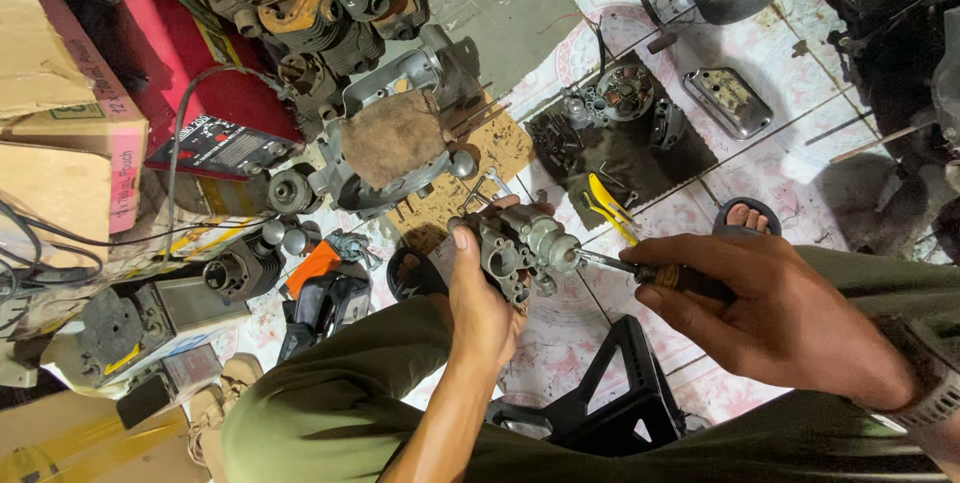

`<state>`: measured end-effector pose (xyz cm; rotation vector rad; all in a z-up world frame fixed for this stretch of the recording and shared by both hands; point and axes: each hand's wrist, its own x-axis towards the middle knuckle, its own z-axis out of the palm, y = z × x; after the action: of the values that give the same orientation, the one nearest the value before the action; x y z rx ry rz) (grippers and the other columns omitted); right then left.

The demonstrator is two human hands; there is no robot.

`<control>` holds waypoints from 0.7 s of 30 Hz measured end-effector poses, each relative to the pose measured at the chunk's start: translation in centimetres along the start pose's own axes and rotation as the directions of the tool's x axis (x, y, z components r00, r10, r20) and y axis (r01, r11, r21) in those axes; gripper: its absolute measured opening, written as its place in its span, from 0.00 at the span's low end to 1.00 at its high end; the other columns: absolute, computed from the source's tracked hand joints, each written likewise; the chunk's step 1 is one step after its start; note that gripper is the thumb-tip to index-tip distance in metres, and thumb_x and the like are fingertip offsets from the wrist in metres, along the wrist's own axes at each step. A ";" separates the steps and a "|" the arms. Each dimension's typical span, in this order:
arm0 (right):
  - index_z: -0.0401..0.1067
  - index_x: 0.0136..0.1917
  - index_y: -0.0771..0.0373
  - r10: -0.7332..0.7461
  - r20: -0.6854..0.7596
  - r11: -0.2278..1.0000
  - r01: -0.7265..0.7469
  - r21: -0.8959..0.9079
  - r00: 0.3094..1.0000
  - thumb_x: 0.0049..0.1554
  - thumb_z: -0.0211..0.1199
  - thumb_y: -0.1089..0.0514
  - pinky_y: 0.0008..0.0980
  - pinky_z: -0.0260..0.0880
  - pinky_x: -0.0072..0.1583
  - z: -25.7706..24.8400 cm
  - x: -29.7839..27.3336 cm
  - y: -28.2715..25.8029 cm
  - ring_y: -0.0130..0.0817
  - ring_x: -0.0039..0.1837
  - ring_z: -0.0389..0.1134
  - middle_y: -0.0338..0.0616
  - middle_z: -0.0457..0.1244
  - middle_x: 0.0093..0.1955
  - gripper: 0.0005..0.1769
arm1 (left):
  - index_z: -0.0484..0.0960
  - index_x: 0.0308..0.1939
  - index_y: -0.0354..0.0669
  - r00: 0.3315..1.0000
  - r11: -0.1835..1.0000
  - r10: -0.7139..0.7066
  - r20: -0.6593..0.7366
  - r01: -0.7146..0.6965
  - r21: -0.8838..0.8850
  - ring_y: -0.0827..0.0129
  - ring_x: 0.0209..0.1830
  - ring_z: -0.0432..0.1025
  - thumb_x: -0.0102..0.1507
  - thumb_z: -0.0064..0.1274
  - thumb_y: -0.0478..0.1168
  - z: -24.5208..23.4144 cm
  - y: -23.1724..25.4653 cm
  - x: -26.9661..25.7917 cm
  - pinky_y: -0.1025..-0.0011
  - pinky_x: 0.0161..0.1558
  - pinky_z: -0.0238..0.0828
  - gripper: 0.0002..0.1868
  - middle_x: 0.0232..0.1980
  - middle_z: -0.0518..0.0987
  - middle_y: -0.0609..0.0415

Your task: The person holds a metallic mechanical component and uses a screwdriver to loosen and remove a screw. They then use a yellow-handled tool to scrape and clean the interior surfaces of the component.

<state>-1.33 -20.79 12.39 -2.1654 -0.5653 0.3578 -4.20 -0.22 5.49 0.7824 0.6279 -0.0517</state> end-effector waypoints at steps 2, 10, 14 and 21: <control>0.74 0.50 0.53 -0.001 0.000 1.000 0.001 0.013 1.000 0.49 0.61 0.51 0.30 0.57 0.29 -0.2 0.0 -0.3 0.30 0.21 0.58 0.36 0.63 0.22 0.15 | 0.72 0.55 0.33 1.000 1.000 -0.006 -0.017 0.007 0.024 0.53 0.46 0.74 0.58 0.35 0.61 0.4 0.3 -0.2 0.58 0.48 0.72 0.36 0.48 0.78 0.36; 0.74 0.50 0.51 0.031 0.009 0.999 -0.031 -0.010 0.999 0.49 0.60 0.49 0.33 0.62 0.31 -0.3 -0.1 -0.4 0.33 0.24 0.67 0.36 0.69 0.27 0.15 | 0.71 0.55 0.32 0.997 0.999 0.042 0.059 -0.044 0.028 0.51 0.46 0.74 0.58 0.37 0.60 -0.2 0.1 -0.1 0.57 0.49 0.72 0.35 0.49 0.77 0.33; 0.74 0.50 0.52 0.035 0.020 0.999 -0.035 -0.005 0.999 0.49 0.60 0.50 0.32 0.63 0.32 -0.3 -0.1 -0.4 0.31 0.25 0.68 0.34 0.69 0.26 0.15 | 0.71 0.55 0.33 0.988 0.993 0.114 0.108 -0.117 0.023 0.52 0.47 0.73 0.59 0.39 0.59 -0.7 -0.2 0.2 0.57 0.50 0.72 0.34 0.50 0.77 0.34; 0.75 0.49 0.55 0.058 0.027 0.993 -0.061 0.097 0.998 0.50 0.60 0.53 0.30 0.52 0.27 -0.7 0.1 -1.0 0.26 0.22 0.52 0.35 0.57 0.18 0.14 | 0.71 0.55 0.35 0.993 0.998 -0.014 0.119 0.020 -0.055 0.54 0.47 0.73 0.59 0.38 0.62 -0.5 0.3 -0.1 0.61 0.48 0.71 0.35 0.50 0.77 0.36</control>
<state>-1.18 -20.65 13.64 -2.0897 -0.4874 0.4356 -4.42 0.33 5.51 0.7140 0.5207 -0.0952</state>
